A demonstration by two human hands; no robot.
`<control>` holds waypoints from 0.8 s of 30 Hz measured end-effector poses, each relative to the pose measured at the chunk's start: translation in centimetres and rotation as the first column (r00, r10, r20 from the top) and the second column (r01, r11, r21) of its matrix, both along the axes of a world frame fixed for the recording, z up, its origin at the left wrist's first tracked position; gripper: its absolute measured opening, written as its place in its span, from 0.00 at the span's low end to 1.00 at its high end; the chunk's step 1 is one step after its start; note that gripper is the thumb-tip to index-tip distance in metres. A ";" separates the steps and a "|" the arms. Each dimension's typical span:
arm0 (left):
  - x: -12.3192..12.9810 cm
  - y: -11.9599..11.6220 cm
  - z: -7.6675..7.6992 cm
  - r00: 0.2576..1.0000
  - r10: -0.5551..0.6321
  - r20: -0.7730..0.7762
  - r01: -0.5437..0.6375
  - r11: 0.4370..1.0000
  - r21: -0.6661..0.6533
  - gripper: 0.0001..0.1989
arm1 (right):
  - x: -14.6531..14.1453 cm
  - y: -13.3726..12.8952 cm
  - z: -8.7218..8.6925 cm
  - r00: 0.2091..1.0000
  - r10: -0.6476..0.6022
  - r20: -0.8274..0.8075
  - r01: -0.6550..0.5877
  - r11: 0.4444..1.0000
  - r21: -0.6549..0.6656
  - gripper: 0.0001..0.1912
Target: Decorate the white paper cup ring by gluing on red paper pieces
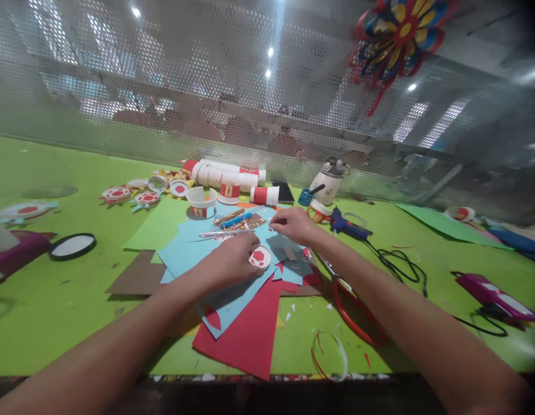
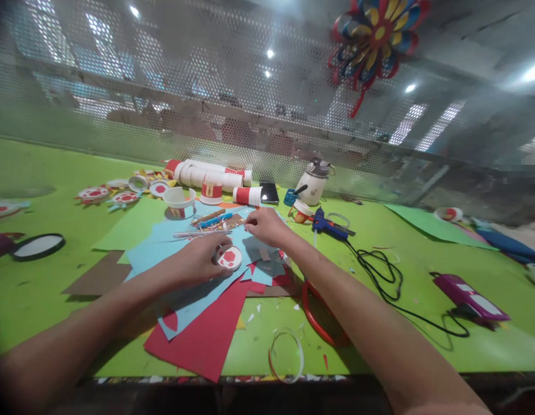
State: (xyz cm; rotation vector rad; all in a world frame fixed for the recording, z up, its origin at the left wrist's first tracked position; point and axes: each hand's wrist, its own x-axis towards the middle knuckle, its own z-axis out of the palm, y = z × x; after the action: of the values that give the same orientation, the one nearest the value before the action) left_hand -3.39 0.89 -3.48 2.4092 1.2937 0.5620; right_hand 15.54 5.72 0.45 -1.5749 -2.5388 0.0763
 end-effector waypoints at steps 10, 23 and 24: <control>0.4 -0.5 0.9 1.000 0.003 -0.022 -0.003 1.000 -0.010 0.10 | -0.4 -5.0 0.3 0.980 0.016 -0.200 -0.025 0.999 -0.041 0.09; 0.0 -0.2 0.5 0.999 0.007 -0.038 -0.008 1.000 -0.024 0.14 | -2.2 -0.8 -0.9 0.930 -0.002 0.368 0.008 1.000 -0.016 0.12; 0.0 -0.2 0.5 0.999 0.005 -0.039 -0.006 1.000 -0.025 0.14 | -2.4 -0.8 -0.9 0.917 0.006 0.398 0.006 1.000 -0.027 0.12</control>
State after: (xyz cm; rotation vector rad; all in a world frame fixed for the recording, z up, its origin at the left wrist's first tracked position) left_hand -3.40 0.73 -2.96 2.4080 1.3163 0.4999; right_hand 13.16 4.90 -0.45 -1.7542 -2.8453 -0.2362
